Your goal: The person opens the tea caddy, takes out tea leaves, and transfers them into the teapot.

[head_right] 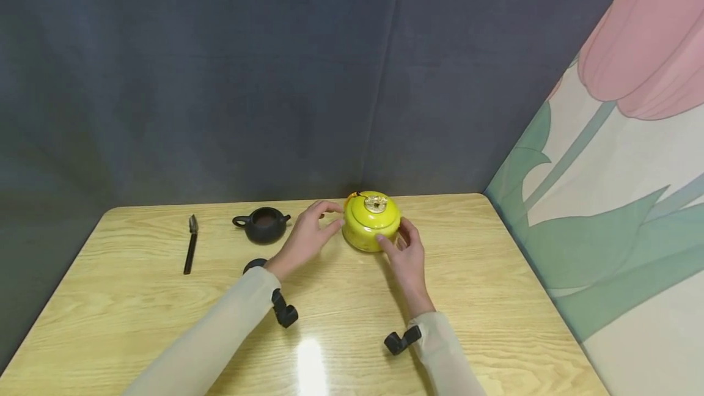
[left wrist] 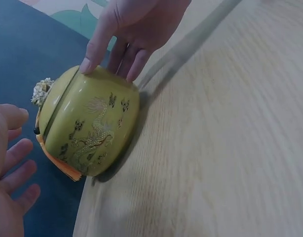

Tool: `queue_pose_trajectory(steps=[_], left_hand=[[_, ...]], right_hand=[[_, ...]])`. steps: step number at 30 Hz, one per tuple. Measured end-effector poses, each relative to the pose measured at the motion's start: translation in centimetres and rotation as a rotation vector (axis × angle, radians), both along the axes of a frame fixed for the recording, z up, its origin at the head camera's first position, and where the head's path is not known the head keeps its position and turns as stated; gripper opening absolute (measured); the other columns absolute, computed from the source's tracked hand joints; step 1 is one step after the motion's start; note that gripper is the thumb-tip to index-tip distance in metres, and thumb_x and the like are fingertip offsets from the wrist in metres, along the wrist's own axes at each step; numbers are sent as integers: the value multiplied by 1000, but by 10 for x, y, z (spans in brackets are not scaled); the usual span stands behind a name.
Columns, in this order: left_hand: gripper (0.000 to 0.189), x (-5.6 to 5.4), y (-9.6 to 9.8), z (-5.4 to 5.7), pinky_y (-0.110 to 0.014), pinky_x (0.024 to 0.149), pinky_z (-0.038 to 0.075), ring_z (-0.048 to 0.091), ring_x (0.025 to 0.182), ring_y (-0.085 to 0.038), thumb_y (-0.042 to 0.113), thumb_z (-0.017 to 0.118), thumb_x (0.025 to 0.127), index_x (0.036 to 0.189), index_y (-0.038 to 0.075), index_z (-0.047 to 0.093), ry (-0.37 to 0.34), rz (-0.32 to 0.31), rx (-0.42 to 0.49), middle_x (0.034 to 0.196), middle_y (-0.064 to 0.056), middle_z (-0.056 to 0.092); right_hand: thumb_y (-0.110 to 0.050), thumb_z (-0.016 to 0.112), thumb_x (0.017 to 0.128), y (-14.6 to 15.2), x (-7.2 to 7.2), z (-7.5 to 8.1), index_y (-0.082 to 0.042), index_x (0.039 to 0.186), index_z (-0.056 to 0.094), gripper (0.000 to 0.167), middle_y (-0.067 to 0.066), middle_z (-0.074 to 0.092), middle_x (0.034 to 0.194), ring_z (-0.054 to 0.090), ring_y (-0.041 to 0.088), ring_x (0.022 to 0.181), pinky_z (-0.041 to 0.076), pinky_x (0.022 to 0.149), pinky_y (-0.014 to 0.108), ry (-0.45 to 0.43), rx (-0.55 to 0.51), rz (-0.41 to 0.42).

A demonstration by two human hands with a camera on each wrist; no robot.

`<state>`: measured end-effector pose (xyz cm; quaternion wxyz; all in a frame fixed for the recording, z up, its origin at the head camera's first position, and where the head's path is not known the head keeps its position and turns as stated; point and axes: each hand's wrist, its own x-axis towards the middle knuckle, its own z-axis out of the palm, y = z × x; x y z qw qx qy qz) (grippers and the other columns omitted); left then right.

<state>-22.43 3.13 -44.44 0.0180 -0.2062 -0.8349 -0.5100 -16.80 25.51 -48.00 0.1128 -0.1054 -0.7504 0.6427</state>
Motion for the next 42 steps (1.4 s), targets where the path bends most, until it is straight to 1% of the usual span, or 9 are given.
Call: queue_pose_trajectory(steps=[6, 10, 15, 22, 26, 29, 33, 36, 42], left_hand=[[28, -14, 14, 1, -49, 116, 50, 61, 137, -30, 23, 70, 105, 131, 12, 70, 7, -17, -9, 137, -8, 67], [28, -21, 21, 4, -49, 117, 50, 60, 137, -30, 23, 70, 105, 131, 12, 70, 7, -16, -38, 137, -7, 66], [30, -29, 30, 9, -49, 118, 48, 58, 137, -27, 26, 69, 106, 132, 13, 71, 26, -43, -73, 141, -6, 64], [31, -35, 43, 11, -51, 123, 38, 55, 141, -27, 29, 69, 106, 133, 14, 72, 51, -29, -121, 145, -3, 61], [32, -39, 51, 10, -51, 121, 38, 54, 139, -27, 32, 68, 106, 134, 16, 72, 48, -31, -138, 146, -3, 61], [31, -40, 56, 10, -49, 118, 39, 55, 135, -26, 33, 68, 106, 133, 18, 72, 52, -23, -156, 145, -3, 62], [30, -41, 60, 10, -48, 116, 40, 56, 131, -25, 33, 68, 106, 132, 19, 73, 58, -7, -176, 143, -3, 63], [30, -41, 61, 10, -47, 115, 40, 55, 130, -25, 33, 68, 106, 132, 20, 73, 61, -1, -186, 141, -3, 64], [32, -44, 60, 13, -47, 112, 41, 56, 126, -25, 37, 68, 105, 132, 20, 74, 85, 6, -195, 138, -4, 64]], right_hand=[[-16, 77, 99, 2, -2, -3, -7, 164, 35, 77, 15, 40, 169, 38, 31, 159, 29, 134, 46, 11, 12, -13], [-13, 76, 100, 2, -3, -5, -8, 166, 32, 80, 16, 39, 170, 37, 31, 159, 29, 134, 46, 15, -9, 2], [-12, 75, 100, 3, -5, -4, -10, 167, 33, 79, 16, 39, 170, 38, 30, 158, 30, 134, 44, 23, -28, 17], [-17, 76, 101, 1, -11, -3, -10, 167, 32, 80, 14, 37, 171, 36, 29, 159, 28, 135, 44, 31, -25, 51], [-16, 75, 101, 1, -11, -2, -10, 167, 32, 79, 14, 37, 171, 36, 29, 159, 27, 135, 45, 22, -27, 48], [-17, 76, 101, 2, -13, -2, -10, 167, 32, 79, 15, 38, 170, 36, 30, 158, 26, 135, 47, 15, -1, 61], [-21, 76, 101, 7, -19, -2, -10, 167, 31, 81, 15, 36, 171, 36, 34, 159, 25, 135, 52, 4, 87, 104], [-22, 76, 101, 12, -25, -2, -11, 169, 27, 85, 16, 32, 173, 34, 36, 160, 25, 134, 55, -9, 139, 153], [-21, 77, 99, 16, -37, -2, -15, 172, 17, 94, 19, 29, 174, 35, 37, 159, 27, 134, 52, -29, 135, 231]])
